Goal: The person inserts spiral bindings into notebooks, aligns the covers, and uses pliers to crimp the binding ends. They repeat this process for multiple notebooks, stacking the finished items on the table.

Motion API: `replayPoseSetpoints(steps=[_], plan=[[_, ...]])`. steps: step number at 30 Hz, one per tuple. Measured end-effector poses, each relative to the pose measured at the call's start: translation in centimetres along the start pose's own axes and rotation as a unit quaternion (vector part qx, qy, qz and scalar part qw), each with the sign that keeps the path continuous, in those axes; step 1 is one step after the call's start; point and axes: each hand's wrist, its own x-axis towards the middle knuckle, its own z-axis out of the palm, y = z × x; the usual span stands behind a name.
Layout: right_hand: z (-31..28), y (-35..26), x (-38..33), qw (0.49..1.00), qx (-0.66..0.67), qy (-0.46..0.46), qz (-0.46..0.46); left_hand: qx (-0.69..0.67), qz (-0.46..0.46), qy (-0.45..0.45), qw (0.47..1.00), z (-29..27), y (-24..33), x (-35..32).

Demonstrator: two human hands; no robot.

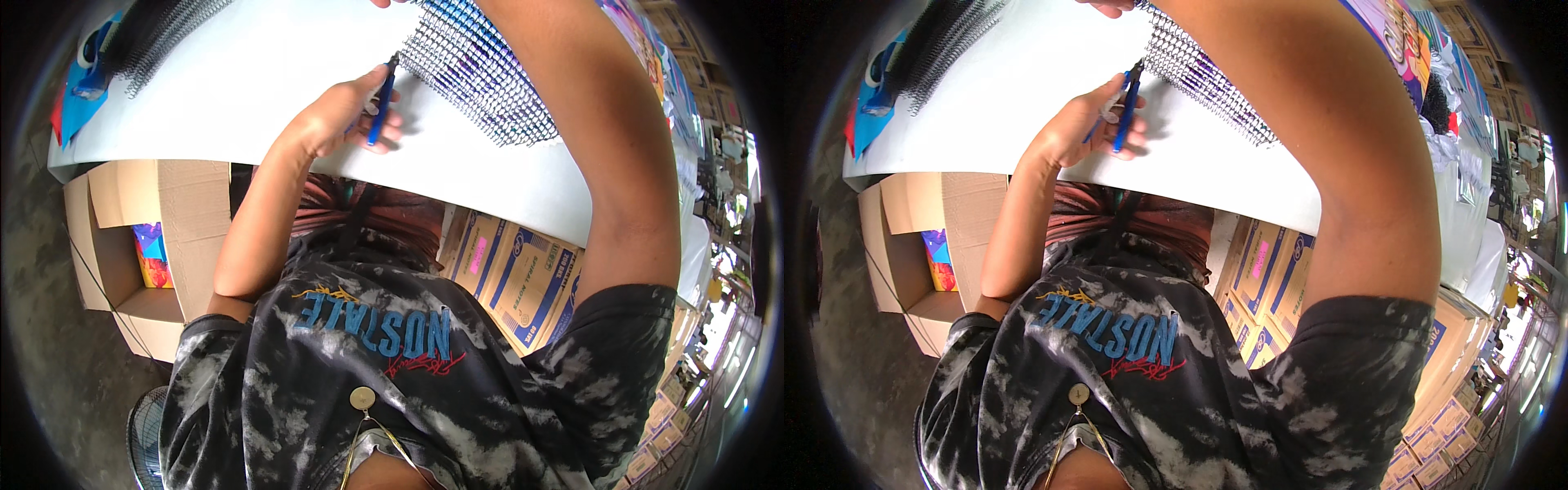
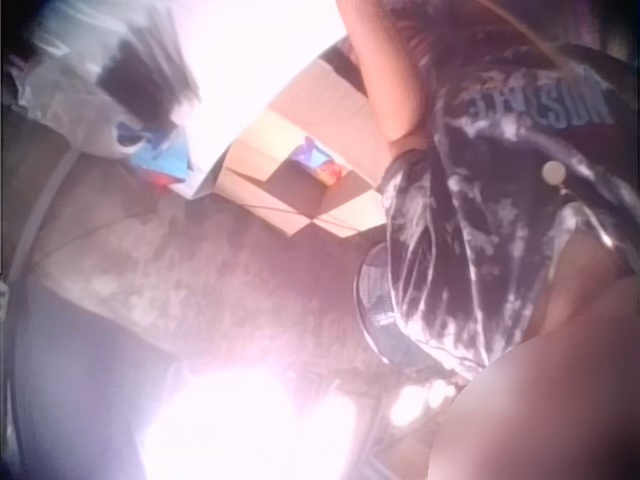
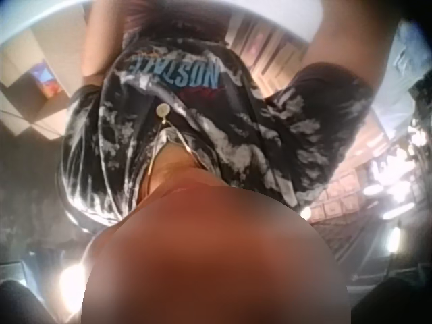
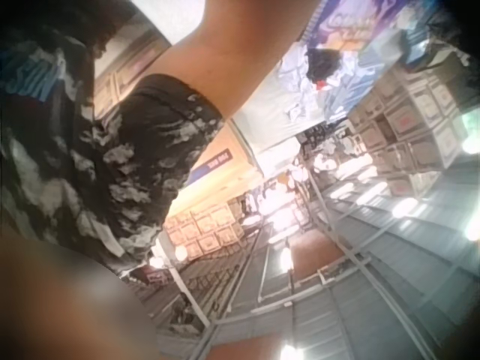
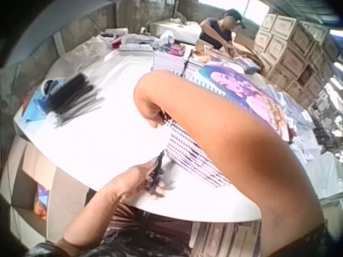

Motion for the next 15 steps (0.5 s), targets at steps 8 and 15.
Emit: replayPoseSetpoints(steps=[8,15], plan=[[-0.3,-0.3,-0.6,0.999,-0.031,-0.025,-0.008,-0.093,-0.008,-0.069,0.993,-2.0,-0.4,0.8],[-0.4,0.0,0.8,0.998,-0.042,-0.04,-0.017,-0.08,-0.031,-0.045,0.995,-0.5,0.0,0.0]])
